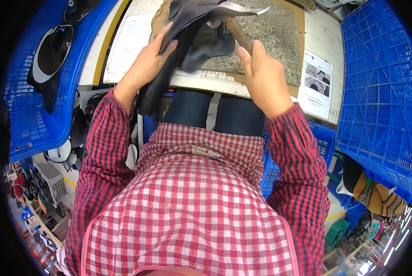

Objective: The person repeatedly taps black shoe uppers with a hammer on a workbench, moving each piece into a blue basket after shaping. The person then writes in a notebook.

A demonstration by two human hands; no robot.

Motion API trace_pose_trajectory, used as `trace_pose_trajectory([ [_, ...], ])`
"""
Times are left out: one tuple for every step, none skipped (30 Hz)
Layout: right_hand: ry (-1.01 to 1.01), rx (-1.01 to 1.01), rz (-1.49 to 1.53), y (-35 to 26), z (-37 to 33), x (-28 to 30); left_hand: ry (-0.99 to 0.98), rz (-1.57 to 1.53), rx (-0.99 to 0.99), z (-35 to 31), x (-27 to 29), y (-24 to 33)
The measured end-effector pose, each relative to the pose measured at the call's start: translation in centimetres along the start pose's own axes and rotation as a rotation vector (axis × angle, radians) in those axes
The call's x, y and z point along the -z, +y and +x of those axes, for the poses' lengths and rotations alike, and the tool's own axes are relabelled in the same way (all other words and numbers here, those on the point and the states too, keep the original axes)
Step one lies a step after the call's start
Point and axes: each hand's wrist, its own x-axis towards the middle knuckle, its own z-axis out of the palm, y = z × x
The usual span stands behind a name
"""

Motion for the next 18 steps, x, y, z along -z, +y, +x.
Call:
trace_pose_trajectory([
  [-0.034, -0.025, 0.048, 0.2, -0.1, 0.2, -0.02, -0.004, 0.011, 0.0, 0.0, 0.0],
  [-0.12, -0.015, 0.009, 0.0, 0.3, 0.2, -0.034, -0.004, 0.015, 0.2, 0.1, 0.1],
  [-0.05, -0.006, -0.047, -0.3, 0.4, 0.2, -0.056, 0.004, 0.005, 0.2, 0.0, 0.1],
  [-0.038, 0.024, -0.086, -0.6, 0.7, 0.5, -0.022, 0.021, -0.023, 0.2, 0.0, 0.2],
  [-0.04, -0.031, -0.137, -0.9, 0.7, 0.6, -0.025, 0.038, -0.033, 0.1, 0.0, 0.2],
  [-0.041, -0.053, -0.118, -1.4, 0.6, 0.6, -0.025, 0.02, 0.006, 0.1, 0.0, 0.3],
  [0.012, 0.033, -0.003, -1.7, 0.4, 0.4, -0.028, -0.005, 0.048, 0.0, -0.1, 0.3],
  [0.056, 0.05, 0.08, -1.9, 0.1, 0.2, -0.028, -0.014, 0.044, -0.1, 0.0, 0.3],
  [0.052, -0.011, 0.136, -1.9, -0.3, -0.1, -0.031, -0.019, 0.036, -0.1, 0.0, 0.2],
  [-0.166, -0.001, 0.048, -1.8, -0.3, -0.6, -0.029, -0.02, 0.017, 0.0, 0.0, 0.1],
  [-0.178, 0.057, 0.004, -1.8, -0.5, -1.4, -0.03, -0.003, 0.001, 0.1, 0.0, -0.1],
  [-0.132, 0.104, -0.041, -1.2, -0.8, -1.6, -0.025, 0.016, -0.024, 0.2, -0.1, -0.3],
  [-0.089, 0.165, -0.082, -0.8, -0.8, -1.9, -0.014, 0.029, -0.065, 0.3, -0.1, -0.5],
  [-0.009, 0.207, -0.093, -0.6, -1.1, -2.4, 0.006, 0.029, -0.07, 0.3, -0.4, -0.7],
  [-0.053, 0.17, -0.008, -0.5, -1.3, -2.8, 0.001, 0.02, -0.041, 0.4, -0.5, -0.9],
  [-0.02, 0.155, 0.062, -0.5, -1.2, -3.3, -0.002, 0.004, -0.031, 0.4, -0.8, -1.0],
  [0.008, 0.168, 0.14, -0.4, -1.4, -3.3, -0.011, -0.012, -0.021, 0.4, -0.9, -1.0],
  [-0.168, 0.111, -0.018, -0.6, -1.1, -3.4, 0.025, 0.019, -0.057, 0.6, -0.7, -0.8],
])
